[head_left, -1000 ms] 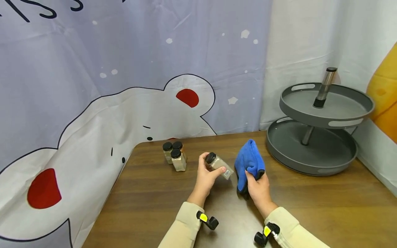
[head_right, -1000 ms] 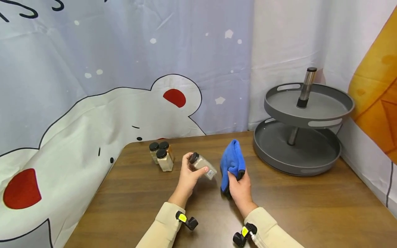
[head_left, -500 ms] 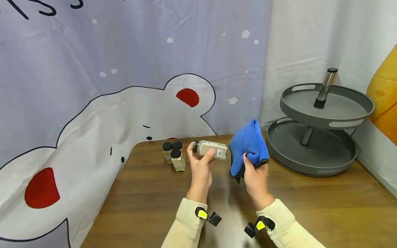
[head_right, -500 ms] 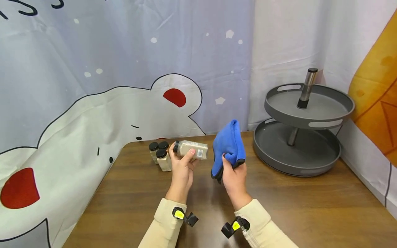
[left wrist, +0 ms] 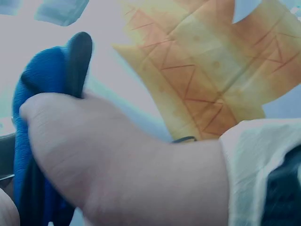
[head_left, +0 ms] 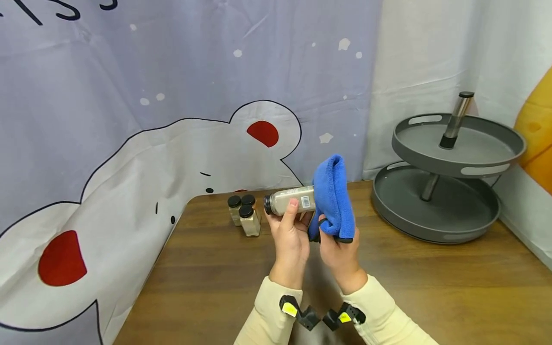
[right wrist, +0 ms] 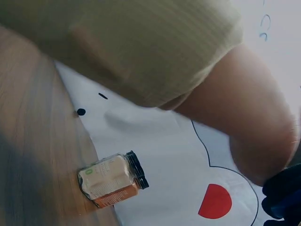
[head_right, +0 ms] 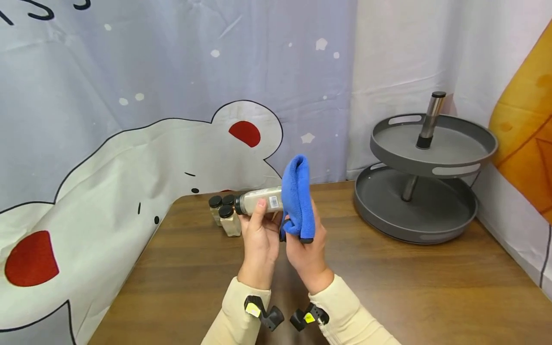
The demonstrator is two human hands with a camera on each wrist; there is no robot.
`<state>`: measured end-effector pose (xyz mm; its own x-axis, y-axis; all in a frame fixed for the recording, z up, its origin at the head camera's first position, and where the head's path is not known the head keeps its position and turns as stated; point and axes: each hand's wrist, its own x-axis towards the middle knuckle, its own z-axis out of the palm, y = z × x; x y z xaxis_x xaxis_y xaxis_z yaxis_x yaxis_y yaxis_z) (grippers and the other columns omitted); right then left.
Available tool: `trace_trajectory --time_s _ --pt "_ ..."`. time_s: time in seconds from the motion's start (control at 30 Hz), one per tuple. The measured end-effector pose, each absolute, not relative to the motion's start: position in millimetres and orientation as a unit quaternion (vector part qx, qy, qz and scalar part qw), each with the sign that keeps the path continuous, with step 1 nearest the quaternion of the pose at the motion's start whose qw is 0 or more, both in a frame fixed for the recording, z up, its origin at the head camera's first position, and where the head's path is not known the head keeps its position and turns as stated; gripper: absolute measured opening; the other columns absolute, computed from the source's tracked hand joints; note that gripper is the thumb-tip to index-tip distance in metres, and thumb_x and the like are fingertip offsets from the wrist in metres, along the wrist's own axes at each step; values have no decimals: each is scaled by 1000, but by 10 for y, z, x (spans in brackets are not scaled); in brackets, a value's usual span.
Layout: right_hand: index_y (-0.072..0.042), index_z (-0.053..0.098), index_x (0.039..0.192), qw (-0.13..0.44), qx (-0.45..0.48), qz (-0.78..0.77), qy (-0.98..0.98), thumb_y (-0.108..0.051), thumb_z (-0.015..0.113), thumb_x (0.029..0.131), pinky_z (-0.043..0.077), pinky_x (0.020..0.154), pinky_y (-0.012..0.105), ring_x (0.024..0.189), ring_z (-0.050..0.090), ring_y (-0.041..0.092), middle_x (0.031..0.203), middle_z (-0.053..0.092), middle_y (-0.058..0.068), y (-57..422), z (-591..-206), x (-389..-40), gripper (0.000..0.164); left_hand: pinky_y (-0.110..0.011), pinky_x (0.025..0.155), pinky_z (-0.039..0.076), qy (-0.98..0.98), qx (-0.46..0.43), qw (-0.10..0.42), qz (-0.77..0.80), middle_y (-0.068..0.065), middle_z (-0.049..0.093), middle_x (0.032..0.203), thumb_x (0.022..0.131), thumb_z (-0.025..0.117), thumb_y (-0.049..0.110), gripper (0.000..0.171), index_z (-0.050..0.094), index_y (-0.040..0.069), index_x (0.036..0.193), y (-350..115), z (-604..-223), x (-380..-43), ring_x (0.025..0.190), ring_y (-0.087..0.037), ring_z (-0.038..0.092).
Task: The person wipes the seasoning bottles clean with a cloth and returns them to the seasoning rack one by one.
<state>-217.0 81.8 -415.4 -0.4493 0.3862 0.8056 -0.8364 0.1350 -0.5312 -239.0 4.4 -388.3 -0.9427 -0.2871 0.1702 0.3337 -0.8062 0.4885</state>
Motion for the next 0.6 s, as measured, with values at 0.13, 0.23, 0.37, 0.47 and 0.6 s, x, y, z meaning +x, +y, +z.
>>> trace_trajectory --time_s 0.13,0.23,0.37,0.47,0.6 --pt "16 55 125 521 224 597 -568 11 66 84 50 91 24 100 64 9 117 68 -2 810 -4155 -2161 43 -36 85 56 -294 -73 209 -930 -14 51 121 86 73 -1 65 32 14 134 72 -3882 -2312 102 -25 60" --pt "15 56 127 518 225 600 -567 14 65 84 50 91 24 100 64 10 118 69 0 823 -4122 -2145 44 -33 86 53 -357 -115 258 -890 -13 49 123 82 81 4 73 32 12 135 52 -3922 -2306 107 -26 56" --pt "8 59 130 428 168 685 -565 15 62 87 49 96 26 109 63 13 122 69 -1 875 -3978 -2094 44 -32 90 52 -493 -219 325 -777 -15 49 123 85 84 21 74 30 5 133 -67 -3970 -2357 109 -27 57" --pt "5 58 132 308 100 779 -537 9 59 93 50 98 30 113 63 18 122 67 4 949 -3815 -2034 39 -35 96 52 -571 -332 342 -668 -22 49 122 90 78 27 70 28 0 130 -221 -3958 -2392 113 -30 60" --pt "6 51 136 166 46 832 -527 2 55 97 54 93 34 110 64 21 121 64 10 1082 -3646 -1947 40 -40 102 49 -617 -439 314 -572 -28 53 124 85 80 8 67 30 1 128 -421 -3881 -2404 119 -34 60"
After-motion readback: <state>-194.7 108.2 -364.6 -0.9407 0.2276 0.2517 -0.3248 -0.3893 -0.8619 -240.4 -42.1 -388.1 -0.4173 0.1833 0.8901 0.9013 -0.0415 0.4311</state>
